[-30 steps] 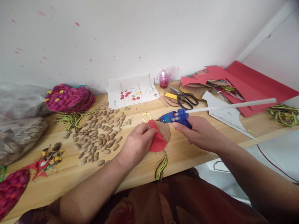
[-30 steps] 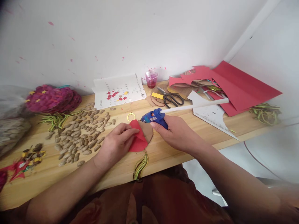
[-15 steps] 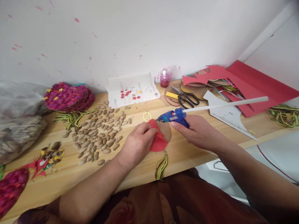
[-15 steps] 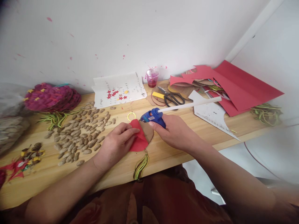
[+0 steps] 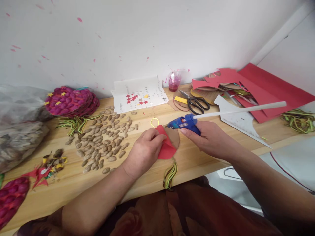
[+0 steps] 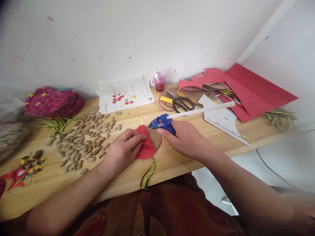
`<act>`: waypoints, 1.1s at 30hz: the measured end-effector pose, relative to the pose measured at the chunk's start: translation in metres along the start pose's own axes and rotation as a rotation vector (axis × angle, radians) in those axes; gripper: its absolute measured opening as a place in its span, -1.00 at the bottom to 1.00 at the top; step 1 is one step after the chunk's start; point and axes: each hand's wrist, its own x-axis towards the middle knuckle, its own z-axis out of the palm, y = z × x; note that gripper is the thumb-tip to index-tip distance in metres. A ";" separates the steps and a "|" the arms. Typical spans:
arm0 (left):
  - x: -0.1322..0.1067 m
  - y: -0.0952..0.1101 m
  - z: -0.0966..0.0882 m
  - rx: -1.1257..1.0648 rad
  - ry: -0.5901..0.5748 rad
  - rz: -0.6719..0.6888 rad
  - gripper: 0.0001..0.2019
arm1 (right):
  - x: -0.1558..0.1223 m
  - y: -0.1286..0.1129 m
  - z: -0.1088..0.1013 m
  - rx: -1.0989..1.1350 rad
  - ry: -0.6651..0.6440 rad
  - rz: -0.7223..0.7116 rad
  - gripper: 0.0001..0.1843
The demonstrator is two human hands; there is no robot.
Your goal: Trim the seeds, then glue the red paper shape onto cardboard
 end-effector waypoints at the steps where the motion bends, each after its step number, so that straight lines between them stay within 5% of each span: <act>1: 0.000 0.000 0.000 -0.002 -0.001 -0.003 -0.83 | -0.001 0.000 -0.001 0.000 -0.005 0.004 -0.52; 33: -0.002 0.001 0.001 0.023 0.012 0.017 -0.81 | -0.043 0.003 -0.014 -0.053 -0.075 0.061 -0.50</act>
